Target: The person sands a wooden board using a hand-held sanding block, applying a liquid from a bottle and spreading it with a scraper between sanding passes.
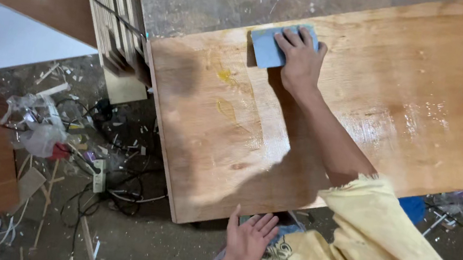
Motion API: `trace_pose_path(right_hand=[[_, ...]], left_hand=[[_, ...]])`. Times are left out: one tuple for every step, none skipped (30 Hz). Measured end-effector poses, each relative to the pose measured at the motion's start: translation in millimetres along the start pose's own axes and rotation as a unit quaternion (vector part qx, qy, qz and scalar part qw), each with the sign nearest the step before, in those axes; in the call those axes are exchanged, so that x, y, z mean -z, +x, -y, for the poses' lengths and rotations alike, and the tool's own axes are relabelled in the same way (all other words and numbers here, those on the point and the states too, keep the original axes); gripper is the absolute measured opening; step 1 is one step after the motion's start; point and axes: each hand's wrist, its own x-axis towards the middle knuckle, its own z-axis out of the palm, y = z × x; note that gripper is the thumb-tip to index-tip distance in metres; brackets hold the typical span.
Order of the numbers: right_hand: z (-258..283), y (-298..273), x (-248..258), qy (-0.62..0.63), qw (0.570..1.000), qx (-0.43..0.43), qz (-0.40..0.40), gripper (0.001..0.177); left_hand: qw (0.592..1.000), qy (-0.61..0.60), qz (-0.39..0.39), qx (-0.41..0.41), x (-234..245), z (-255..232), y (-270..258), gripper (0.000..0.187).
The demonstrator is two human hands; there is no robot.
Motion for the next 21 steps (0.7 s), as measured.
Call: trace_pose_path(right_hand=[[2.3,5.1,-2.8,-0.005,1.000,-0.008,0.016,0.071],[3.4,12.5,-3.5,-0.012,0.999,-0.016,0.029,0.072],[2.9,13.4,-6.6,-0.012,0.999,-0.018,0.033,0.072],[2.4,15.3,-8.8,-0.009,0.999,-0.017,0.038,0.075],[2.4,16.5,-10.6,-0.005,0.999,-0.016,0.043,0.078],[-0.1,14.8,-10.9,-0.006,0.999,-0.015,0.046,0.078],[-2.3,12.9,-10.9,0.001,0.999,-0.002,0.044,0.071],[-3.4,13.1,-11.6,0.009,0.999,0.014,0.041,0.065],[-3.2,19.6,-9.1,0.010,0.999,0.016,0.042,0.065],[-2.6,22.1,-7.3,0.008,0.999,0.003,0.031,0.065],[-2.4,24.2,-5.5,0.006,1.000,-0.010,0.019,0.066],[-3.4,25.6,-7.1,0.007,1.000,-0.011,0.021,0.066],[-4.7,27.0,-8.1,-0.017,0.998,-0.020,0.057,0.070],[-6.2,32.0,-8.5,-0.041,0.995,-0.028,0.091,0.074],[-7.7,36.6,-7.5,-0.040,0.995,-0.029,0.089,0.074],[-7.7,37.1,-7.5,-0.046,0.995,-0.038,0.077,0.071],[-7.9,37.2,-7.7,-0.052,0.995,-0.047,0.065,0.069],[-8.5,36.8,-10.7,-0.051,0.995,-0.049,0.066,0.069],[-9.4,36.2,-13.5,-0.054,0.995,-0.041,0.072,0.069],[-9.9,37.4,-15.7,-0.056,0.995,-0.032,0.078,0.069],[-9.1,41.4,-13.0,-0.056,0.995,-0.033,0.078,0.069]], left_hand=[[1.000,-0.006,-0.005,0.007,2.5,-1.2,5.3,0.101],[1.000,-0.010,-0.007,0.015,2.9,-3.0,11.3,0.101],[1.000,-0.010,-0.011,0.017,0.8,-4.4,10.1,0.101],[1.000,0.003,-0.013,0.017,-1.9,-5.6,9.9,0.100],[1.000,0.016,-0.015,0.017,-3.8,-6.6,9.1,0.099],[1.000,0.015,-0.017,0.019,-4.4,-7.4,10.3,0.099],[0.999,0.011,-0.024,0.028,-4.8,-8.1,11.3,0.098],[0.999,0.007,-0.030,0.036,-6.0,-9.8,12.9,0.098],[0.999,0.004,-0.031,0.035,-6.3,-12.2,17.6,0.098],[0.999,0.010,-0.029,0.039,-3.4,-12.8,20.5,0.101],[0.999,0.015,-0.027,0.043,-0.3,-12.7,23.5,0.103],[0.999,0.015,-0.030,0.043,1.2,-12.6,24.9,0.103],[0.998,0.008,-0.031,0.047,2.6,-12.1,25.8,0.103],[0.998,0.002,-0.029,0.049,1.3,-13.2,28.6,0.103],[0.998,0.003,-0.028,0.048,-3.0,-16.1,28.8,0.103],[0.998,0.009,-0.035,0.046,-3.7,-15.7,26.3,0.102],[0.998,0.016,-0.041,0.044,-4.2,-15.1,24.1,0.102],[0.998,0.017,-0.042,0.045,-5.0,-15.7,22.9,0.102],[0.998,0.014,-0.042,0.047,-5.8,-15.9,21.5,0.103],[0.998,0.010,-0.040,0.049,-7.8,-16.4,20.5,0.105],[0.998,0.011,-0.040,0.049,-9.6,-17.2,23.0,0.105]])
